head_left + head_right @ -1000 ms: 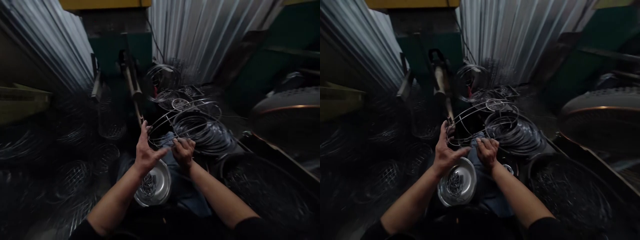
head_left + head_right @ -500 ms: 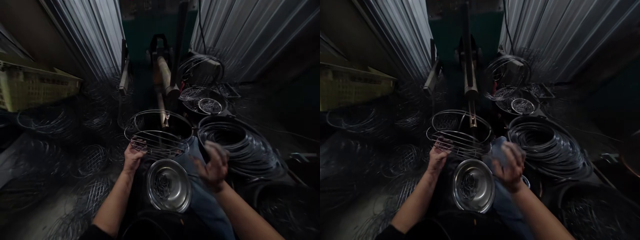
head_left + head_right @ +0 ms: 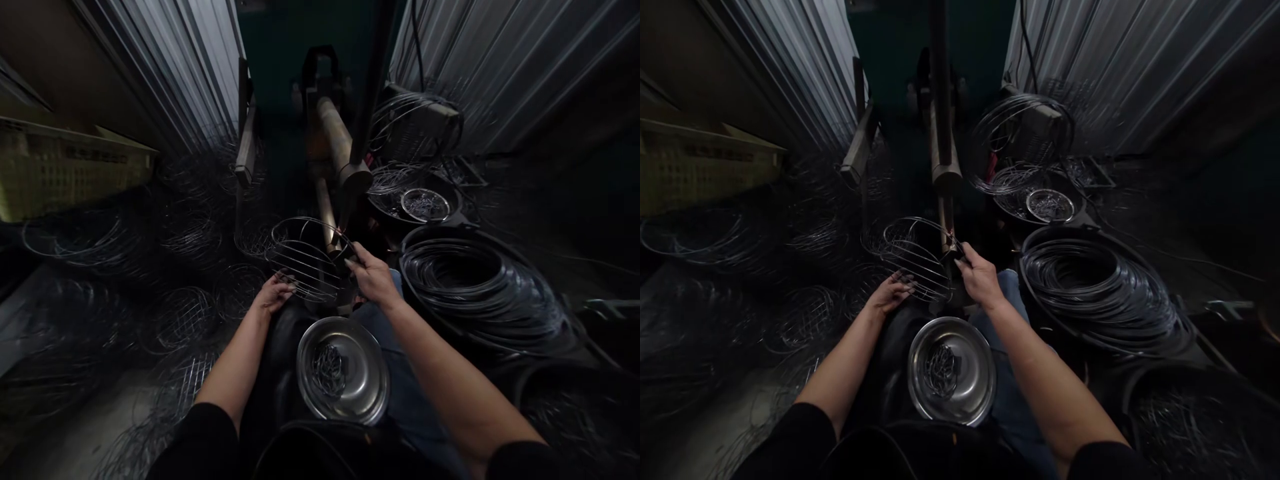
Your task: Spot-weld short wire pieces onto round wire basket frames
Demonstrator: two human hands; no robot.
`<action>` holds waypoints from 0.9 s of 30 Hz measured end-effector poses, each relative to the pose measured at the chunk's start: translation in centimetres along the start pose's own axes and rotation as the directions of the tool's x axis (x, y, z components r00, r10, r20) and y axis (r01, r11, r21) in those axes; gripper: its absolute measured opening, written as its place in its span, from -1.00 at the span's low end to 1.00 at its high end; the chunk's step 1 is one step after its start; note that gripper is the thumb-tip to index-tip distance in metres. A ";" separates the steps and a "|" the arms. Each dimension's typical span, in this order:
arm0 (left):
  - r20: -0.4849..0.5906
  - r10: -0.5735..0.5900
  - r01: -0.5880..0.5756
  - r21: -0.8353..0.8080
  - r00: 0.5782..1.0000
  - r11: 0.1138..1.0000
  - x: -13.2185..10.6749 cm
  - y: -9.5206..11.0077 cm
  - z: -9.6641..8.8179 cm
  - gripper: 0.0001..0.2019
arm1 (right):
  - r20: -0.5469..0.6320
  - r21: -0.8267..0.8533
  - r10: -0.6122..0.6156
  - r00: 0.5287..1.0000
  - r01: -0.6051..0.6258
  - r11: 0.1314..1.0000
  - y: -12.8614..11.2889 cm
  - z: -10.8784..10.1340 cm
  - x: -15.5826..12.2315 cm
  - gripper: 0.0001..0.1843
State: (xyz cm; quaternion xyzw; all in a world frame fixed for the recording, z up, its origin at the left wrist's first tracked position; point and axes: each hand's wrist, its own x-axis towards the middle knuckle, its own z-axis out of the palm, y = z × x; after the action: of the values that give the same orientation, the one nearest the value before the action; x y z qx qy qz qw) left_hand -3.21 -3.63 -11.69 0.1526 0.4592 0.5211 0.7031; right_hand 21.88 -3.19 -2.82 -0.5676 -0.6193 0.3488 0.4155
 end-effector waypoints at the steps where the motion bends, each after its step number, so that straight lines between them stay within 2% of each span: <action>1: -0.011 -0.026 0.026 0.019 1.000 0.999 0.4 0.0 0.2 -0.44 | -0.012 -0.016 0.005 1.000 -0.005 1.000 0.0 -0.1 0.1 -0.47; 6: -0.046 -0.067 0.070 0.046 0.997 0.997 2.0 -0.4 1.2 -0.51 | -0.072 -0.087 0.016 0.997 -0.022 0.996 0.2 -0.4 0.3 -0.50; 11: -0.038 -0.044 0.045 0.018 0.998 0.999 2.2 -0.9 1.1 -0.49 | -0.101 -0.183 -0.114 0.988 0.094 0.979 0.5 -0.3 0.3 -0.50; 14: -0.057 -0.072 0.074 0.032 0.996 0.997 2.6 -0.9 1.2 -0.49 | -0.101 -0.268 -0.138 0.985 0.106 0.957 0.4 -0.2 1.0 -0.52; 19: -0.092 -0.118 0.126 0.089 0.989 0.988 3.1 -0.4 2.1 -0.65 | -0.085 -0.336 0.048 0.995 -0.074 0.939 -0.2 -0.8 2.2 -0.61; 21: -0.090 -0.093 0.100 0.087 0.992 0.991 2.5 0.0 2.7 -0.63 | -0.116 -0.281 0.044 0.992 -0.076 0.957 -0.7 -1.5 2.1 -0.61; 23: -0.071 -0.053 0.057 0.058 0.996 0.997 1.4 0.4 3.2 -0.59 | -0.117 -0.218 -0.022 0.993 -0.004 0.976 -1.4 -2.3 1.9 -0.61; 27: -0.032 -0.005 0.005 0.004 0.999 1.000 -1.7 1.1 4.1 -0.57 | -0.040 -0.083 -0.002 0.999 -0.001 0.997 -2.9 -3.4 2.8 -0.70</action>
State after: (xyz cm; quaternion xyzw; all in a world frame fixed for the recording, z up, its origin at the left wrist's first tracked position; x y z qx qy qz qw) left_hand -0.59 -3.55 -7.90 0.1447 0.4716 0.5209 0.6967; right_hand 23.80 -0.90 1.50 -0.5910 -0.6249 0.3114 0.4041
